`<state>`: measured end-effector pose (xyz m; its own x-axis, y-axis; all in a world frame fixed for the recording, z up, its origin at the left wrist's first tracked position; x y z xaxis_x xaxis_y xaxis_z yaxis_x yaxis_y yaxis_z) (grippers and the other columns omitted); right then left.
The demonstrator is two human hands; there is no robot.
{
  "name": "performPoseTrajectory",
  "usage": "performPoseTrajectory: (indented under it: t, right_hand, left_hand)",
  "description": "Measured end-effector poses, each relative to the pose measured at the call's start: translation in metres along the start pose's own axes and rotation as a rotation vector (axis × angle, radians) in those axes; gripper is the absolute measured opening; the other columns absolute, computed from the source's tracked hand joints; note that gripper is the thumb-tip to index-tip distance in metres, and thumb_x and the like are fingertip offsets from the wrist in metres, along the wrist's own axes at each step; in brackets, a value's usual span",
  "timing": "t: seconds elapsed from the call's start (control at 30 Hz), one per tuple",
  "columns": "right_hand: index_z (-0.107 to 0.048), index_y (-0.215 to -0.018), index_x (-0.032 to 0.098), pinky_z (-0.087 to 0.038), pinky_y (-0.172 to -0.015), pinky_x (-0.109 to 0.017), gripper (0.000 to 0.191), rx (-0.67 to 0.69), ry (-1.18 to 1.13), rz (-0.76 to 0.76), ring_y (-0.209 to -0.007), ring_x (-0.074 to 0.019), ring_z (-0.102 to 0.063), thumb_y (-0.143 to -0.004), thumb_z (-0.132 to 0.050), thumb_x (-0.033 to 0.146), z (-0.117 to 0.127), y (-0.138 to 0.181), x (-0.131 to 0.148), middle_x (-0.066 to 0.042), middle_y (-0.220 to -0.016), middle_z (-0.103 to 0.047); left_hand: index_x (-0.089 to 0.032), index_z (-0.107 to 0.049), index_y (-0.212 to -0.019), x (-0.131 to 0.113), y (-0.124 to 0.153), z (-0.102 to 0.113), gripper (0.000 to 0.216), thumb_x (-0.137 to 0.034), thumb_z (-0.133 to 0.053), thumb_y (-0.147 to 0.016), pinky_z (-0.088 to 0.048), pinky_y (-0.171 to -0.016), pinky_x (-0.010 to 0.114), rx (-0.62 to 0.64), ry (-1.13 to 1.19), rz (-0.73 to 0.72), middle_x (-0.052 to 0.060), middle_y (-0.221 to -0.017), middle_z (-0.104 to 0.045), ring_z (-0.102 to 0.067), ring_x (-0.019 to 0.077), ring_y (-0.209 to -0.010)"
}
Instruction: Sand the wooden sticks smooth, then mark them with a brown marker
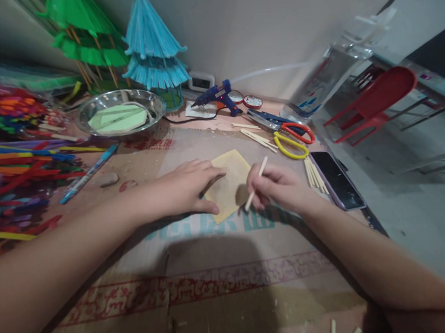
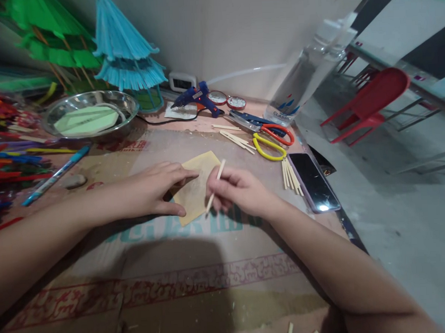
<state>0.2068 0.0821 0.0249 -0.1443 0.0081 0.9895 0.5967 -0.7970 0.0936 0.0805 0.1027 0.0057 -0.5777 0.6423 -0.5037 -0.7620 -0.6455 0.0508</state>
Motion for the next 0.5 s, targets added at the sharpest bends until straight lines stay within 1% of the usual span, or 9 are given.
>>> performPoseTrajectory:
  t: [0.03, 0.07, 0.1, 0.13, 0.2, 0.3, 0.4, 0.43, 0.5]
  right_hand:
    - [-0.056, -0.081, 0.02, -0.043, -0.049, -0.022, 0.033, -0.139, 0.061, 0.043, -0.05, -0.0099, -0.055, -0.095, -0.059, 0.05, 0.01, -0.001, 0.003, 0.002, -0.061, -0.062]
    - [-0.056, -0.083, 0.02, -0.046, -0.053, -0.023, 0.03, -0.233, 0.131, 0.077, -0.054, -0.011, -0.059, -0.095, -0.06, 0.046, 0.016, -0.002, 0.007, 0.001, -0.064, -0.064]
    - [-0.056, -0.084, 0.02, -0.048, -0.057, -0.024, 0.026, -0.267, 0.205, 0.1, -0.059, -0.0122, -0.063, -0.096, -0.058, 0.043, 0.015, -0.003, 0.009, 0.0, -0.067, -0.066]
    - [-0.057, -0.085, 0.02, -0.05, -0.061, -0.026, 0.023, -0.247, 0.29, 0.115, -0.063, -0.0132, -0.065, -0.098, -0.056, 0.039, 0.008, -0.005, 0.011, -0.001, -0.071, -0.068]
    - [-0.058, -0.086, 0.02, -0.052, -0.068, -0.029, 0.019, -0.128, 0.488, 0.174, -0.07, -0.0154, -0.067, -0.1, -0.05, 0.031, -0.013, -0.009, 0.016, -0.004, -0.077, -0.071]
    - [-0.06, -0.086, 0.019, -0.051, -0.076, -0.033, 0.021, 0.02, 0.78, 0.339, -0.079, -0.0186, -0.065, -0.1, -0.046, 0.024, -0.04, -0.009, 0.023, -0.007, -0.084, -0.071]
    - [-0.059, -0.085, 0.018, -0.049, -0.072, -0.034, 0.023, -0.055, 0.951, 0.384, -0.076, -0.0205, -0.062, -0.1, -0.043, 0.024, -0.038, -0.01, 0.025, -0.009, -0.08, -0.068]
    - [-0.059, -0.085, 0.018, -0.048, -0.07, -0.033, 0.023, -0.085, 0.966, 0.374, -0.075, -0.0204, -0.061, -0.1, -0.043, 0.024, -0.035, -0.01, 0.025, -0.008, -0.078, -0.068]
    - [-0.059, -0.085, 0.018, -0.048, -0.071, -0.032, 0.023, -0.057, 0.933, 0.37, -0.075, -0.0193, -0.062, -0.101, -0.042, 0.023, -0.035, -0.01, 0.023, -0.008, -0.079, -0.068]
  left_hand:
    - [-0.018, -0.048, -0.144, 0.0, 0.0, 0.001, 0.081, -0.05, -0.077, -0.076, -0.04, -0.089, 0.036, -0.003, -0.001, -0.002, 0.011, -0.111, -0.063, -0.055, 0.0292, -0.106]
    - [-0.017, -0.049, -0.143, -0.001, 0.0, 0.001, 0.08, -0.05, -0.078, -0.076, -0.04, -0.089, 0.036, -0.01, -0.002, -0.007, 0.01, -0.11, -0.063, -0.055, 0.0292, -0.106]
    - [-0.017, -0.05, -0.142, -0.002, 0.0, 0.002, 0.08, -0.05, -0.078, -0.076, -0.04, -0.09, 0.036, -0.014, -0.003, -0.014, 0.01, -0.11, -0.063, -0.055, 0.0291, -0.106]
    - [-0.018, -0.05, -0.142, -0.002, 0.0, 0.002, 0.079, -0.05, -0.078, -0.076, -0.04, -0.09, 0.036, -0.015, -0.003, -0.022, 0.01, -0.11, -0.063, -0.056, 0.029, -0.106]
    - [-0.02, -0.05, -0.142, -0.004, 0.0, 0.001, 0.076, -0.049, -0.077, -0.078, -0.04, -0.09, 0.036, -0.014, 0.006, -0.042, 0.01, -0.111, -0.063, -0.056, 0.0284, -0.106]
    - [-0.021, -0.05, -0.14, -0.005, 0.001, 0.002, 0.07, -0.047, -0.075, -0.08, -0.04, -0.093, 0.036, -0.02, 0.019, -0.053, 0.01, -0.116, -0.062, -0.055, 0.0281, -0.11]
    - [-0.02, -0.052, -0.138, -0.003, 0.001, 0.0, 0.07, -0.046, -0.077, -0.079, -0.04, -0.095, 0.038, -0.009, 0.01, -0.028, 0.011, -0.119, -0.061, -0.054, 0.0295, -0.113]
    - [-0.019, -0.051, -0.139, -0.003, 0.001, 0.0, 0.071, -0.047, -0.077, -0.079, -0.04, -0.095, 0.038, -0.003, 0.003, -0.024, 0.011, -0.119, -0.061, -0.054, 0.0301, -0.113]
    - [-0.018, -0.049, -0.141, -0.004, 0.0, -0.001, 0.075, -0.049, -0.076, -0.079, -0.041, -0.094, 0.038, -0.007, -0.009, -0.039, 0.012, -0.118, -0.061, -0.055, 0.0301, -0.111]
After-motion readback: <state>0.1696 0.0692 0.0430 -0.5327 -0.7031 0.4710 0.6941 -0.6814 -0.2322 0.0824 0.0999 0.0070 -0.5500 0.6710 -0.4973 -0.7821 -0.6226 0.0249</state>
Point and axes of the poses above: each hand's wrist, its own y-axis away from the middle knuckle, its own z-axis out of the back of the hand, x = y × z, the point moved 9 cm from there along -y, towards the middle knuckle
